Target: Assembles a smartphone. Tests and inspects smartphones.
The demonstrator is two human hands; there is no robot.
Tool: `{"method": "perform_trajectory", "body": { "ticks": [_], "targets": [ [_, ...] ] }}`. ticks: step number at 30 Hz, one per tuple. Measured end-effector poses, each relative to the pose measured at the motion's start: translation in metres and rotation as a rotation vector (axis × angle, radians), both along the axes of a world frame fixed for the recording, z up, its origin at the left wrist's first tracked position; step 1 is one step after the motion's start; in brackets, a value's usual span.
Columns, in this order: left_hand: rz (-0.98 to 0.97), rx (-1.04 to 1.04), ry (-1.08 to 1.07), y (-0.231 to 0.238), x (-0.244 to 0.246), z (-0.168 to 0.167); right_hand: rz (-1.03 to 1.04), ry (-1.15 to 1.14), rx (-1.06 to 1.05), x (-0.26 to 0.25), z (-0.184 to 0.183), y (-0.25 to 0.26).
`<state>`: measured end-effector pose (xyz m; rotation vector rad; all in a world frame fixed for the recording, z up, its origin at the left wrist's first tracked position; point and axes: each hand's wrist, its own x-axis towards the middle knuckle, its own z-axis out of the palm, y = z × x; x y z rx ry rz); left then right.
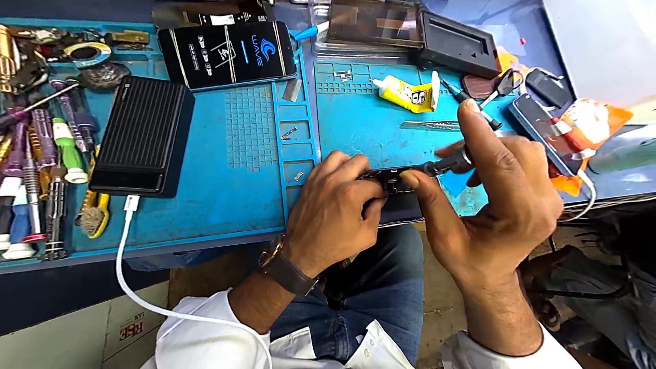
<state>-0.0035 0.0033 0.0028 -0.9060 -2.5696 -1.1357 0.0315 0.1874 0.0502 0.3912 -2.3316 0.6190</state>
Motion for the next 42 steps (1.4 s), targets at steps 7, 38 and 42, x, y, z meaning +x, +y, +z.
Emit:
{"method": "perform_trajectory", "body": {
  "ticks": [7, 38, 42],
  "targets": [
    [0.012, -0.007, 0.009, 0.001, -0.002, -0.004, 0.008, 0.008, -0.070, -0.002, -0.005, 0.000],
    [-0.025, -0.002, 0.093, -0.002, -0.008, -0.006, 0.153, -0.459, 0.238, 0.009, -0.019, 0.045],
    [-0.016, -0.014, 0.094, -0.002, -0.008, -0.006, 0.145, -0.464, 0.266, 0.010, -0.018, 0.044]
  ]
}}
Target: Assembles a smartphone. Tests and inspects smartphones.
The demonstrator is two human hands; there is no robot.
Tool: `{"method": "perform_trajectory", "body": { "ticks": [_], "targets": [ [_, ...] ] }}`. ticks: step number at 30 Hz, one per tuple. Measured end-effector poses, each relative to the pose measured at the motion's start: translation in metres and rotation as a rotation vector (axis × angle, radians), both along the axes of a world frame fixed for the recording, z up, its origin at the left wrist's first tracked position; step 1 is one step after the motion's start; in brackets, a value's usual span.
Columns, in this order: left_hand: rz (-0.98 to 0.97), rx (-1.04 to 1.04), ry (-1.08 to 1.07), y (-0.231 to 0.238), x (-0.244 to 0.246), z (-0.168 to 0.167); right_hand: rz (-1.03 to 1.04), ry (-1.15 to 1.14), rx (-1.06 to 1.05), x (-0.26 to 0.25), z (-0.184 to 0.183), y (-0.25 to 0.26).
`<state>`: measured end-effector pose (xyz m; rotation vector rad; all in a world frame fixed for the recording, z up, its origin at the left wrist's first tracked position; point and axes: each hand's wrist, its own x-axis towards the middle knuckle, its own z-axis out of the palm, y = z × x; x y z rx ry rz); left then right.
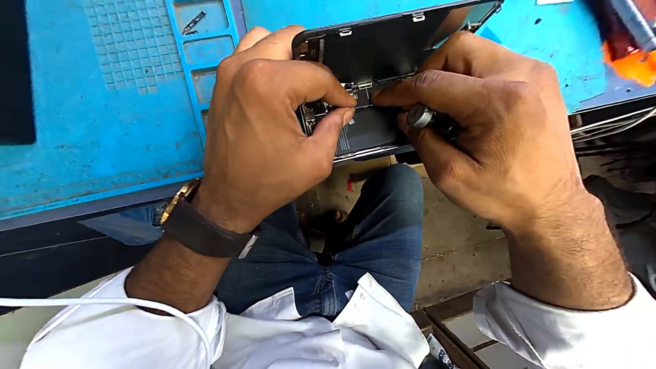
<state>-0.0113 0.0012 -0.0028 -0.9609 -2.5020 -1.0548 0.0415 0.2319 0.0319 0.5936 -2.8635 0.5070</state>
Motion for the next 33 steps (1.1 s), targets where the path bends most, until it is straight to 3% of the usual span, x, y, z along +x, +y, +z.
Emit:
{"method": "perform_trajectory", "body": {
  "ticks": [21, 29, 33],
  "targets": [
    [0.014, -0.011, -0.004, 0.000, 0.000, 0.001, 0.121, -0.022, 0.306, -0.005, 0.019, -0.011],
    [0.001, 0.071, 0.026, -0.001, 0.002, -0.002, -0.040, 0.091, -0.062, 0.011, 0.013, 0.018],
    [-0.048, 0.172, 0.032, -0.003, 0.003, 0.000, -0.187, 0.139, -0.151, 0.016, 0.011, 0.036]
  ]
}}
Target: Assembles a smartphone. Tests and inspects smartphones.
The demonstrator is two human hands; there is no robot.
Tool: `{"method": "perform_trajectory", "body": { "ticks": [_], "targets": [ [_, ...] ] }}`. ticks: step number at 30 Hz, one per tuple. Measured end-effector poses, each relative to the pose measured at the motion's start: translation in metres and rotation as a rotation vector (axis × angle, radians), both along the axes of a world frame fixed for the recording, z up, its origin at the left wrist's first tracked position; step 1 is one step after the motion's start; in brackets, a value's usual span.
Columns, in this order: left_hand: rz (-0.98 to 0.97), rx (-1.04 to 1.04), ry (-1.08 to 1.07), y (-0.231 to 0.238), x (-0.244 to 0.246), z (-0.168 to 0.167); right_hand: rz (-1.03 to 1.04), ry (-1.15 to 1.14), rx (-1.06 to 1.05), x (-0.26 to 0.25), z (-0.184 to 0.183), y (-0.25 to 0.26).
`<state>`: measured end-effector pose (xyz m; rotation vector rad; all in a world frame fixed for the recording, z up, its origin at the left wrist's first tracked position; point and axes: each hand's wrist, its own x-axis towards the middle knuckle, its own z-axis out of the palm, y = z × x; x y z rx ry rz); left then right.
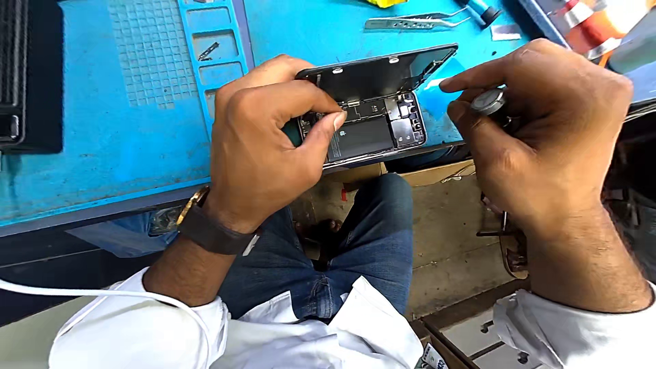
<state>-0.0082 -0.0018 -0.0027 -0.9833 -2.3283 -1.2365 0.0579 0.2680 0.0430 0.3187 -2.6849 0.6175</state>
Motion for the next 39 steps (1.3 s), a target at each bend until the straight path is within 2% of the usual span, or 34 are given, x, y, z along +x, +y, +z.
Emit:
{"method": "perform_trajectory", "body": {
  "ticks": [4, 8, 12, 17, 24, 34, 39],
  "targets": [
    [-0.035, 0.105, 0.029, -0.001, 0.002, -0.001, -0.056, -0.054, -0.133, 0.002, 0.000, 0.008],
    [-0.055, 0.197, 0.030, -0.003, 0.003, -0.002, 0.004, -0.037, -0.234, -0.005, 0.001, 0.006],
    [-0.063, 0.222, 0.043, -0.001, 0.004, -0.001, 0.081, 0.082, -0.205, -0.016, -0.002, 0.002],
    [-0.059, 0.244, 0.026, -0.001, 0.007, -0.001, 0.128, 0.121, -0.102, -0.017, 0.001, 0.003],
    [-0.006, 0.089, -0.060, 0.001, 0.015, 0.004, 0.148, 0.120, -0.091, -0.005, -0.007, 0.006],
    [-0.009, -0.238, 0.010, 0.001, 0.012, 0.006, 0.136, 0.077, -0.057, 0.010, -0.017, 0.004],
    [-0.019, -0.309, 0.037, 0.003, 0.011, 0.007, 0.129, 0.050, -0.062, 0.013, -0.022, 0.004]
  ]
}}
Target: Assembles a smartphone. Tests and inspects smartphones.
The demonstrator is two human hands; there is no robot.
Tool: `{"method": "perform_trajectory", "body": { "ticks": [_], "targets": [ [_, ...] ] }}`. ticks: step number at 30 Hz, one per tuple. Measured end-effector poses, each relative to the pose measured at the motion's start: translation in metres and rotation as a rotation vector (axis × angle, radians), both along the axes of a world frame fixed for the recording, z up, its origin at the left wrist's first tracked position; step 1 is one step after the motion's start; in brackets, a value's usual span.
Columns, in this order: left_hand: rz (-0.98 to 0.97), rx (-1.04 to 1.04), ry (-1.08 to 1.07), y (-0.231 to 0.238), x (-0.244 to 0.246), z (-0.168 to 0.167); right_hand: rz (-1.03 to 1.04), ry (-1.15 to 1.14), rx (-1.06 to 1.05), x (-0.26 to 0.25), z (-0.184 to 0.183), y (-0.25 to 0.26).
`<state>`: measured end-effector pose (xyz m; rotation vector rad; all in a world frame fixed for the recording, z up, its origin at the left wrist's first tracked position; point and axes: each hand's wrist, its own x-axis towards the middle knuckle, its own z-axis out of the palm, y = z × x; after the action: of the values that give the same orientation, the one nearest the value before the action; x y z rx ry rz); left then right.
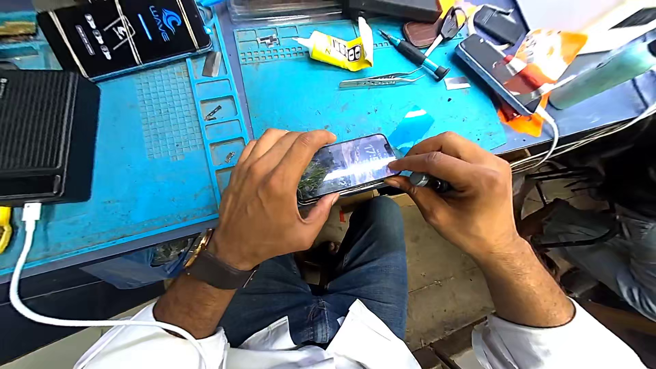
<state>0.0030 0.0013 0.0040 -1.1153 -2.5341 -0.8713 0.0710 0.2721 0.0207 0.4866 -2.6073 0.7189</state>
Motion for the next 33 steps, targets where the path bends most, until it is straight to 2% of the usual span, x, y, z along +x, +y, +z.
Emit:
{"method": "perform_trajectory", "body": {
  "ticks": [6, 10, 13, 19, 22, 24, 25, 27, 30, 33],
  "targets": [
    [-0.014, -0.027, -0.015, 0.000, -0.001, 0.001, 0.009, -0.084, -0.028, 0.000, 0.003, 0.007],
    [-0.009, -0.065, 0.005, 0.000, -0.002, 0.000, -0.162, -0.241, -0.068, -0.014, 0.016, 0.022],
    [0.002, -0.087, 0.030, 0.001, -0.002, -0.001, -0.241, -0.314, -0.021, -0.034, 0.028, 0.028],
    [0.014, -0.090, 0.061, 0.002, -0.001, -0.002, -0.189, -0.194, 0.189, -0.075, 0.020, 0.037],
    [0.013, -0.058, 0.062, 0.002, -0.001, -0.004, -0.232, -0.060, 0.176, -0.073, 0.013, 0.034],
    [0.016, -0.021, 0.049, 0.002, -0.001, -0.004, -0.291, 0.045, 0.016, -0.053, 0.012, 0.020],
    [0.024, -0.009, 0.038, 0.003, 0.000, -0.004, -0.317, 0.080, -0.129, -0.038, 0.011, 0.010],
    [0.037, 0.019, 0.025, 0.002, 0.002, -0.003, -0.363, 0.049, -0.558, -0.002, 0.002, -0.021],
    [0.048, 0.089, 0.033, 0.000, 0.004, -0.006, -0.398, -0.247, -1.265, 0.047, -0.025, -0.075],
    [0.022, 0.158, 0.053, -0.003, 0.004, -0.009, -0.310, -0.524, -1.677, 0.062, -0.039, -0.113]
  ]
}}
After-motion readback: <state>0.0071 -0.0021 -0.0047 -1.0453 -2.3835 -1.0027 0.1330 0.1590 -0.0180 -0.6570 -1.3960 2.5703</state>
